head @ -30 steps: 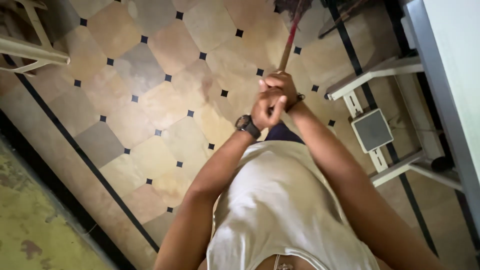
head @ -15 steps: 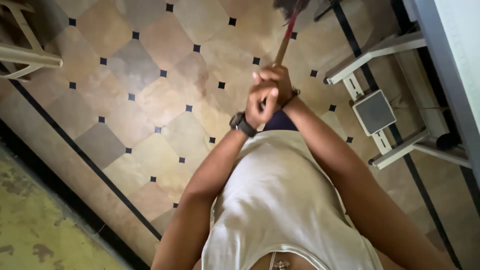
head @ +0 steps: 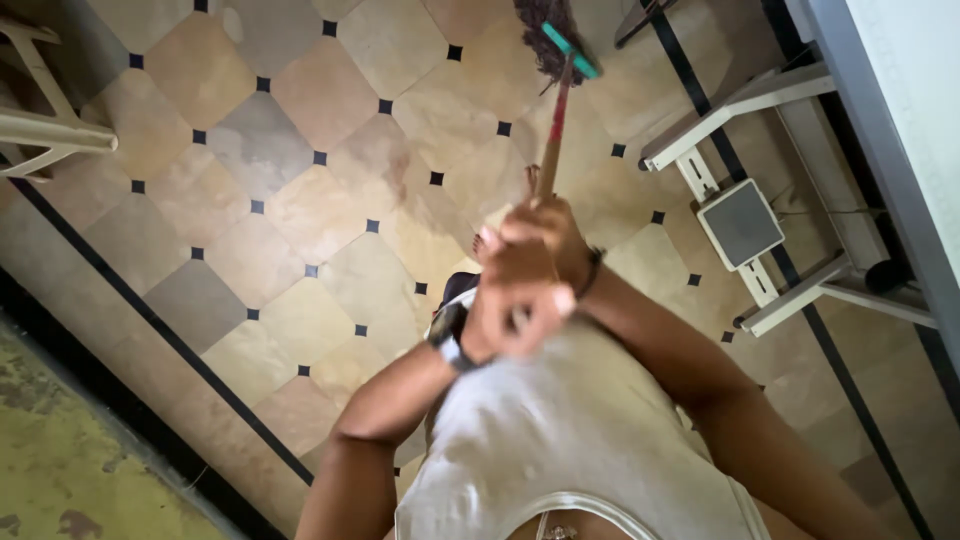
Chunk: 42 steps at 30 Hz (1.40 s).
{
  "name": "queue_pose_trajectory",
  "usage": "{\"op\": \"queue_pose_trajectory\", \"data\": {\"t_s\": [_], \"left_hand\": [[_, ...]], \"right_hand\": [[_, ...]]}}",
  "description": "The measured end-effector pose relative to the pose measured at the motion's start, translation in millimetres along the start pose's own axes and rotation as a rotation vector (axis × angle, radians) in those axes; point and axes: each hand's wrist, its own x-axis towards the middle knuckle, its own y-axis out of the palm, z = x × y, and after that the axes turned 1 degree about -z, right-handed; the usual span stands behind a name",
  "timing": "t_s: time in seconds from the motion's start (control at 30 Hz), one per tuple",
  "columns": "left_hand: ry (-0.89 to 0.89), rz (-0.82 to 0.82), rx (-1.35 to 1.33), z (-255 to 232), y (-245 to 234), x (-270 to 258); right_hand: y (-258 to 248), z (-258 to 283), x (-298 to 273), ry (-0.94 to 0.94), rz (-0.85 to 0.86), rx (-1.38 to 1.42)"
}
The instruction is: The person is using a mop and a bucket to clean a tiled floor.
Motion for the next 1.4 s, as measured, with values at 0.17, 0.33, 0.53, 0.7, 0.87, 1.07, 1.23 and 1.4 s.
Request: {"op": "queue_pose_trajectory", "data": {"t_s": [0.17,0.33,0.53,0.7,0.87,1.07,1.23,1.4], "left_hand": [[0.319,-0.015,-0.025,-74.1,8.0,50.0],[0.461,-0.004,0.059,-34.1,8.2,64.1],[0.143,-0.090,0.155,97.1,17.7,36.0],[0.074,-0.063,0.367,122.3,38.4,41.0],[0.112,0.075,0.312,152.3,59.3,73.6],[0.135,0.122,0.289,177.1,63.2,64.3],[0.161,0.074,0.226,111.0,46.7,49.0],[0.125,-0.075,0.231,98.3,46.1,37.4]], "right_hand": [[-35.9,50.0,47.3,-0.120,0.057,0.106],[-40.8,9.8,47.3,-0.265,0.007,0.066],[-34.2,-93.1,6.0,0.177,0.307,0.024],[-32.0,-135.9,-29.5,0.118,0.131,0.051],[-41.1,-172.6,-58.7,0.199,-0.096,0.101],[-67.0,-110.8,9.6,0.250,0.004,0.485],[-43.1,-136.2,-54.1,0.701,0.529,-0.327],[-21.0,-135.1,-117.4,0.814,0.671,-0.554]]}}
